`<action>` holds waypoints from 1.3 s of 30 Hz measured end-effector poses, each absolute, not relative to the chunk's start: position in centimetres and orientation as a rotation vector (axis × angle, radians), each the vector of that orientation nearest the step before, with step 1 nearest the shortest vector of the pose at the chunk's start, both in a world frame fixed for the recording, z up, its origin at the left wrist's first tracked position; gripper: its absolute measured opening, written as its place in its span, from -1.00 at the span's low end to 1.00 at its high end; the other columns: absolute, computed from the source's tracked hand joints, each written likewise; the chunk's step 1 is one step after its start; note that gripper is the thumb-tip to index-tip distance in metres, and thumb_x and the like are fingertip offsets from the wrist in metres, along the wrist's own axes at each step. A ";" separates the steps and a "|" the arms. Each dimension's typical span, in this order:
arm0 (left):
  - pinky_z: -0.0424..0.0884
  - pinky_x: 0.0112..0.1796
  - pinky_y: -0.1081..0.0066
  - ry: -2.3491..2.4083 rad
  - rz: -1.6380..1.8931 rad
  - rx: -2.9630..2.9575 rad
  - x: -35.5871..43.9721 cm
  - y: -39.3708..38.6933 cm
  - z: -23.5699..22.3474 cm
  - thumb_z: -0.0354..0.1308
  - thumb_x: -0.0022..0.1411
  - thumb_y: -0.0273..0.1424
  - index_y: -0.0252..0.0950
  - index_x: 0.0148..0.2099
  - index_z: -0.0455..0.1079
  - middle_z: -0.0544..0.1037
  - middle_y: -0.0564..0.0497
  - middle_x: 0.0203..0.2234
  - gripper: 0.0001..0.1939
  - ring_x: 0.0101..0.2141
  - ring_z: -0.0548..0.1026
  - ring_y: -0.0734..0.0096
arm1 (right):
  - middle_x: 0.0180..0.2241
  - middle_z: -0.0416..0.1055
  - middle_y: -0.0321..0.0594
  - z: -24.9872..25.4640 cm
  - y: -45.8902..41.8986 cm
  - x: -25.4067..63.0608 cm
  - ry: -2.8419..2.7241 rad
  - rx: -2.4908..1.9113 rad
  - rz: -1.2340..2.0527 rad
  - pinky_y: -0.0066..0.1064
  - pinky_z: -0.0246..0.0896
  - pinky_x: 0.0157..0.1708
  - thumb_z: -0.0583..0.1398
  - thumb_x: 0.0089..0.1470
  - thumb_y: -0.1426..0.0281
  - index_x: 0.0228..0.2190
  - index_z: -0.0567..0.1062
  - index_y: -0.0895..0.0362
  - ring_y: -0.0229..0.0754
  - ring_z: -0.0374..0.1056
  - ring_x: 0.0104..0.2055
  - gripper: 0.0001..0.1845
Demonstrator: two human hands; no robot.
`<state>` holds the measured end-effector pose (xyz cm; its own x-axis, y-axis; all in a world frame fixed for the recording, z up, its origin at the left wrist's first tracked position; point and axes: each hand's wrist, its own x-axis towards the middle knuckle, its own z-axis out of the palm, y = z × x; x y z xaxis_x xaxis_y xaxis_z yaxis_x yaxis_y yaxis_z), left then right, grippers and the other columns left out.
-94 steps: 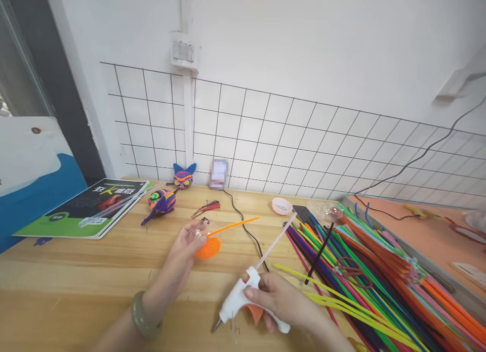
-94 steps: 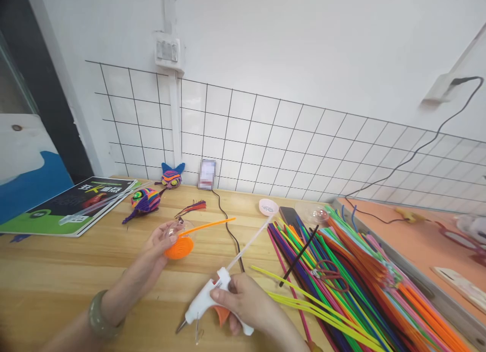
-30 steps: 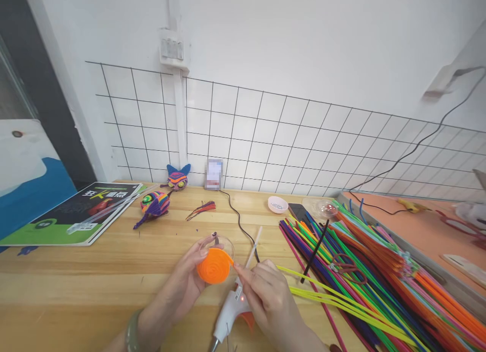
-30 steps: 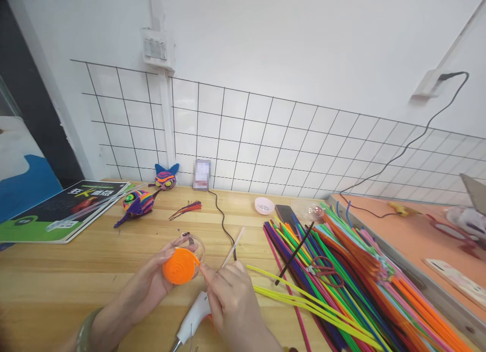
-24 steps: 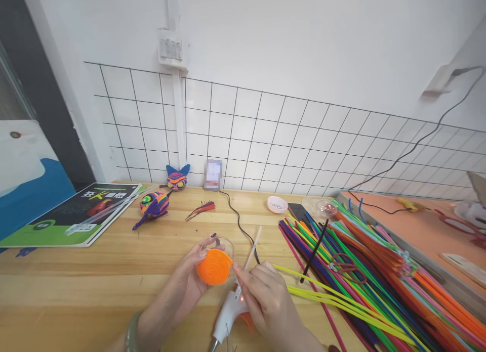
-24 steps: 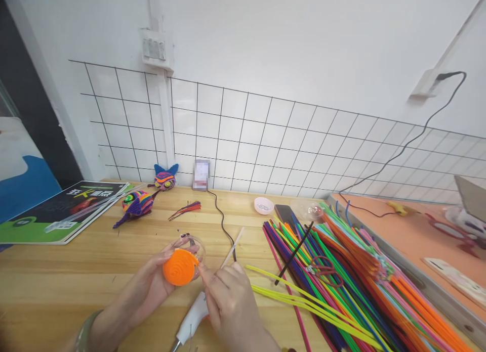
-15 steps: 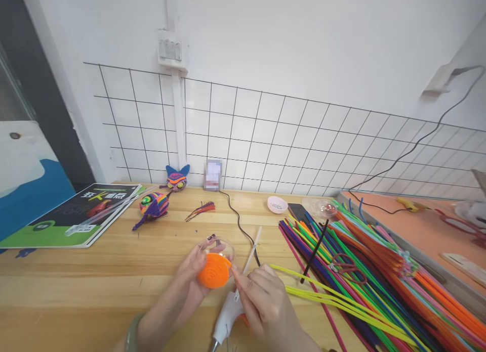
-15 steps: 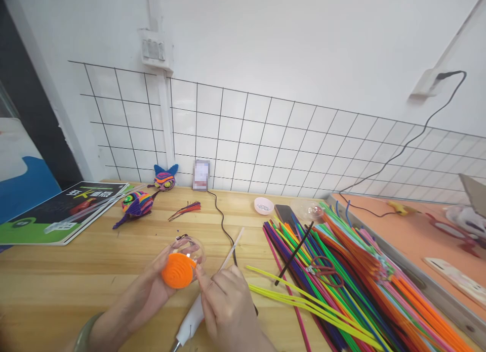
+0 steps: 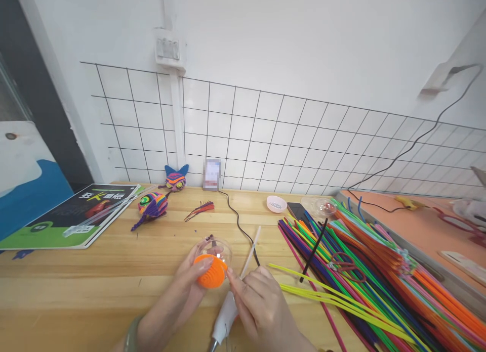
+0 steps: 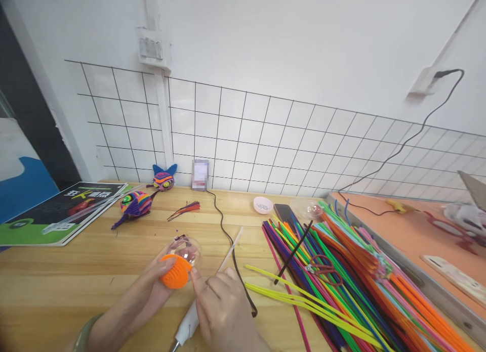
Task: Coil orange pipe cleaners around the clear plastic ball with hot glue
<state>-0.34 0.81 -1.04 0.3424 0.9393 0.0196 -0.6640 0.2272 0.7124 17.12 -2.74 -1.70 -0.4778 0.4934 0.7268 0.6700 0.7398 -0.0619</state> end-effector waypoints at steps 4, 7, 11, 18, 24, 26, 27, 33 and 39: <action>0.29 -0.13 0.40 0.518 1.170 0.655 -0.4 0.9 -1.4 0.28 0.08 -0.42 -0.17 -0.11 0.42 0.53 0.02 -0.22 -0.72 -0.16 0.41 0.35 | -0.56 0.35 -0.23 -1.7 -2.8 17.0 -2.180 -0.873 -0.317 -0.35 0.06 -0.52 -0.02 0.22 0.59 0.01 0.36 0.32 -0.18 0.19 -0.52 -0.65; 0.29 -0.13 0.35 0.582 1.167 0.638 -0.4 1.0 -1.5 0.31 0.05 -0.38 -0.17 -0.03 0.37 0.55 -0.02 -0.19 -0.60 -0.16 0.43 0.32 | -0.55 0.36 -0.23 -1.7 -2.8 17.1 -2.175 -0.861 -0.338 -0.35 0.06 -0.51 -0.01 0.21 0.60 0.02 0.35 0.33 -0.18 0.20 -0.51 -0.64; 0.32 -0.14 0.31 0.685 1.171 0.669 -0.4 1.0 -1.1 0.37 -0.04 -0.36 -0.20 0.00 0.32 0.56 -0.07 -0.14 -0.47 -0.14 0.45 0.24 | -0.55 0.36 -0.22 -1.8 -2.8 17.2 -2.173 -0.865 -0.342 -0.34 0.06 -0.52 0.01 0.19 0.61 0.03 0.34 0.35 -0.17 0.20 -0.51 -0.63; 0.38 -0.21 0.28 0.752 1.195 0.759 -0.3 1.0 -1.0 0.36 -0.05 -0.33 -0.22 -0.01 0.32 0.55 -0.10 -0.17 -0.47 -0.21 0.50 0.20 | -0.56 0.37 -0.24 -1.7 -2.8 17.2 -2.163 -0.858 -0.355 -0.34 0.06 -0.53 0.00 0.18 0.61 0.08 0.31 0.33 -0.17 0.21 -0.52 -0.58; 0.39 -0.25 0.32 0.763 1.214 0.769 -0.2 1.2 -1.3 0.38 -0.07 -0.32 -0.21 0.00 0.32 0.55 -0.08 -0.20 -0.44 -0.23 0.49 0.23 | -0.56 0.37 -0.24 -1.8 -2.8 17.2 -2.167 -0.864 -0.339 -0.34 0.06 -0.53 -0.01 0.18 0.60 0.08 0.31 0.32 -0.17 0.21 -0.52 -0.57; 0.38 -0.23 0.34 0.756 1.209 0.774 -0.3 1.3 -1.4 0.38 -0.06 -0.32 -0.20 0.00 0.32 0.55 -0.07 -0.20 -0.45 -0.21 0.47 0.24 | -0.56 0.37 -0.23 -1.8 -2.8 17.2 -2.169 -0.869 -0.332 -0.34 0.06 -0.53 -0.01 0.18 0.61 0.07 0.31 0.32 -0.17 0.21 -0.52 -0.58; 0.38 -0.22 0.35 0.750 1.204 0.773 -0.3 1.3 -1.4 0.37 -0.05 -0.33 -0.19 0.00 0.32 0.55 -0.06 -0.19 -0.46 -0.20 0.47 0.25 | -0.56 0.37 -0.23 -1.7 -2.8 17.2 -2.168 -0.871 -0.328 -0.34 0.07 -0.53 -0.01 0.18 0.61 0.06 0.32 0.32 -0.17 0.21 -0.52 -0.59; 0.36 -0.22 0.34 0.679 1.120 0.718 -0.5 1.1 -1.2 0.27 0.10 -0.28 -0.18 0.02 0.33 0.50 -0.08 -0.13 -0.57 -0.13 0.43 0.22 | -0.56 0.36 -0.24 -1.7 -2.6 17.2 -2.158 -0.868 -0.328 -0.35 0.06 -0.53 0.00 0.19 0.61 0.04 0.33 0.31 -0.18 0.21 -0.52 -0.61; 0.34 -0.15 0.30 0.657 1.109 0.688 -0.5 0.8 -0.9 0.23 0.14 -0.25 -0.19 0.00 0.36 0.50 -0.09 -0.11 -0.63 -0.06 0.39 0.19 | -0.56 0.36 -0.24 -1.7 -2.6 17.2 -2.168 -0.864 -0.347 -0.34 0.07 -0.53 -0.01 0.19 0.61 0.07 0.31 0.32 -0.17 0.22 -0.52 -0.59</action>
